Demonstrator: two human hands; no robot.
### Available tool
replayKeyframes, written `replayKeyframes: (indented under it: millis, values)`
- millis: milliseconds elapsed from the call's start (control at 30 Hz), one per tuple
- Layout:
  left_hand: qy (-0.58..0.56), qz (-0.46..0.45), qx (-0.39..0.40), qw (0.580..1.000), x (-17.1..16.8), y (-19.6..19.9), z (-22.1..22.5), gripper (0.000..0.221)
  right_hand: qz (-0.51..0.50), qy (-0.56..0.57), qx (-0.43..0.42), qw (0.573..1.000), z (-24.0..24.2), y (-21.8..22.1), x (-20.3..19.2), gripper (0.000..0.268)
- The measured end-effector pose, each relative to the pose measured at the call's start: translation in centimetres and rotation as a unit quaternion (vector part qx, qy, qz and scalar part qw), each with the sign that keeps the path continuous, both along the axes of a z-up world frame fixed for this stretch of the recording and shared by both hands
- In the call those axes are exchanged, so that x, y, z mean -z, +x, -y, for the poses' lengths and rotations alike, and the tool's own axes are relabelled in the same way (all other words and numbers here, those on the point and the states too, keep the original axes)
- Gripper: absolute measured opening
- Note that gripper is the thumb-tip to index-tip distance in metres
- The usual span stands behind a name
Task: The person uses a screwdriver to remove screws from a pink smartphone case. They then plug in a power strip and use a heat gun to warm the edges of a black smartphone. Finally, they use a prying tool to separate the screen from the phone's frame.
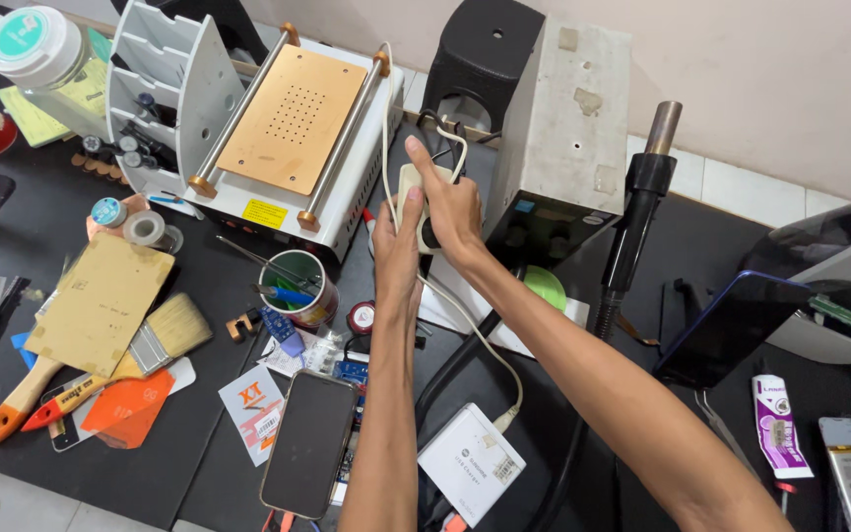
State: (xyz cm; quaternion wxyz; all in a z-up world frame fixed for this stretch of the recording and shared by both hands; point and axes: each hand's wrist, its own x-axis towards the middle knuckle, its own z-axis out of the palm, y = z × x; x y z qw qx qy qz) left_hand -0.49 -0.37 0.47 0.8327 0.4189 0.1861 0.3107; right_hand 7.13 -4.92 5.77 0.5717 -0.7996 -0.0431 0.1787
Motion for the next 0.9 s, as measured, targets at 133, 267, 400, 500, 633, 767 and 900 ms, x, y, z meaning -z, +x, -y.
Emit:
replayKeyframes:
  millis: [133, 267, 400, 500, 633, 767, 900]
  values:
    - [0.014, -0.015, 0.002, 1.0, 0.6, -0.3, -0.4, 0.03, 0.002, -0.04, 0.018, 0.999, -0.3, -0.4, 0.0, 0.083]
    - [0.016, -0.005, -0.025, 1.0, 0.9, 0.4, -0.2, 0.029, 0.0, -0.035, 0.022, 0.999, -0.5, 0.2, -0.3, 0.083]
    - [0.029, -0.032, -0.052, 0.998, 1.1, 0.7, 0.1, 0.031, -0.011, -0.021, 0.008, 1.0, -0.7, 0.9, -0.2, 0.088]
    - [0.02, -0.031, -0.05, 0.998, 1.7, 0.8, 0.1, 0.033, -0.031, -0.002, 0.024, 0.999, -0.3, 0.8, 0.7, 0.094]
    - [0.045, -0.073, -0.058, 0.995, 2.4, 0.2, -2.0, 0.037, 0.023, 0.02, -0.012, 0.999, 0.6, -1.7, 1.4, 0.1]
    - [0.126, -0.099, -0.073, 0.984, 2.8, -0.4, -2.5, 0.042, 0.261, 0.063, -0.142, 0.953, 7.1, -8.5, -1.2, 0.068]
    - [0.246, -0.258, -0.104, 0.928, 1.5, -0.9, -0.9, 0.043, 0.56, -0.184, -0.163, 0.791, 14.4, -9.6, -5.4, 0.059]
